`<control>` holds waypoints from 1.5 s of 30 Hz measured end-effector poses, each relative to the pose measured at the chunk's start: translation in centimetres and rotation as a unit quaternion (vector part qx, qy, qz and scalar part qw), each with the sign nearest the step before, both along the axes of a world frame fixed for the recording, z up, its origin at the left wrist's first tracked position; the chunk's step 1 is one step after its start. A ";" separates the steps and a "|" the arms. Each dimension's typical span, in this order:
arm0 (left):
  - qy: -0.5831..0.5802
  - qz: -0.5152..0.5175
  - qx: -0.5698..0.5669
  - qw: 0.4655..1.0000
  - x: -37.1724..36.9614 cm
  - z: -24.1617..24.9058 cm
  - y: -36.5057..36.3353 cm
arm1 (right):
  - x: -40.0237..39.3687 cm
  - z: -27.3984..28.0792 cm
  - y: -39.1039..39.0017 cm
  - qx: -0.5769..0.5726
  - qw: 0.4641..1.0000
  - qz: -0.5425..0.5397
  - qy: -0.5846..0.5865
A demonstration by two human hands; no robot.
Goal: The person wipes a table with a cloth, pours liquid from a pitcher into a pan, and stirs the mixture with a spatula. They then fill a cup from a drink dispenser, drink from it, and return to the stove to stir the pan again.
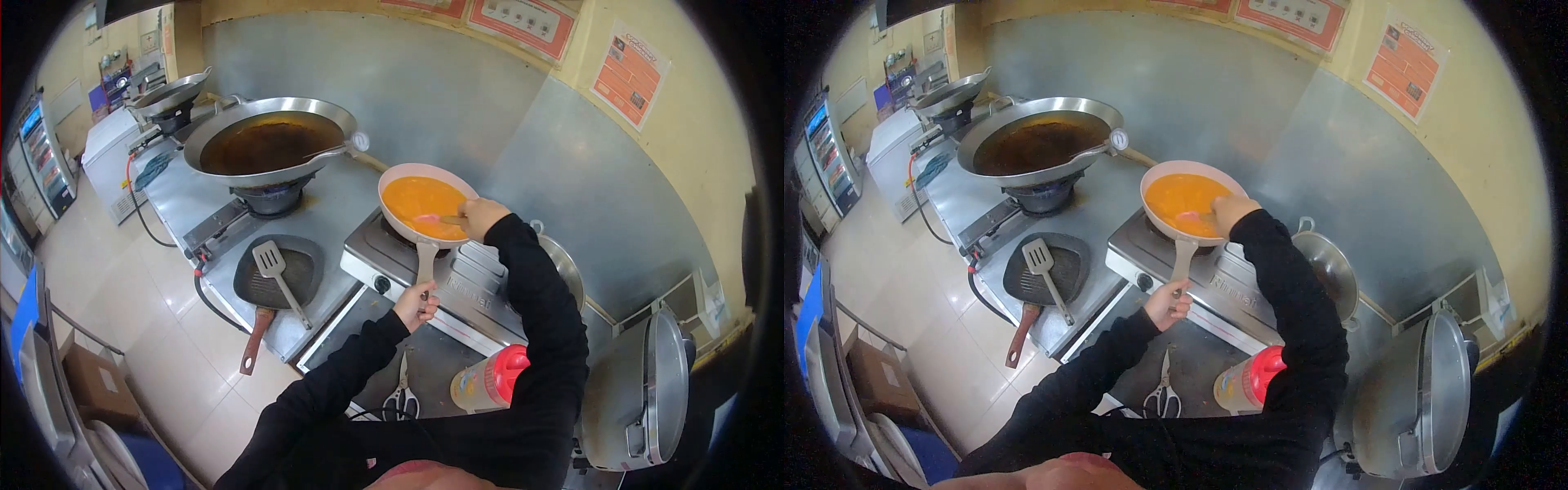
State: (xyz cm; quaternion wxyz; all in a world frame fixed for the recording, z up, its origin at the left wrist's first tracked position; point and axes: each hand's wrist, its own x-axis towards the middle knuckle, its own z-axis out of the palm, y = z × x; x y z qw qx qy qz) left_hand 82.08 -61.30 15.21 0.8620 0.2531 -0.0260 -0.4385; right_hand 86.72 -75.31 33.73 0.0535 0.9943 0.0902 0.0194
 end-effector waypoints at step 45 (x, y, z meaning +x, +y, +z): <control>0.006 0.024 0.002 1.000 -0.6 0.8 0.1 | 2.7 2.3 -5.3 0.073 0.984 -0.084 0.136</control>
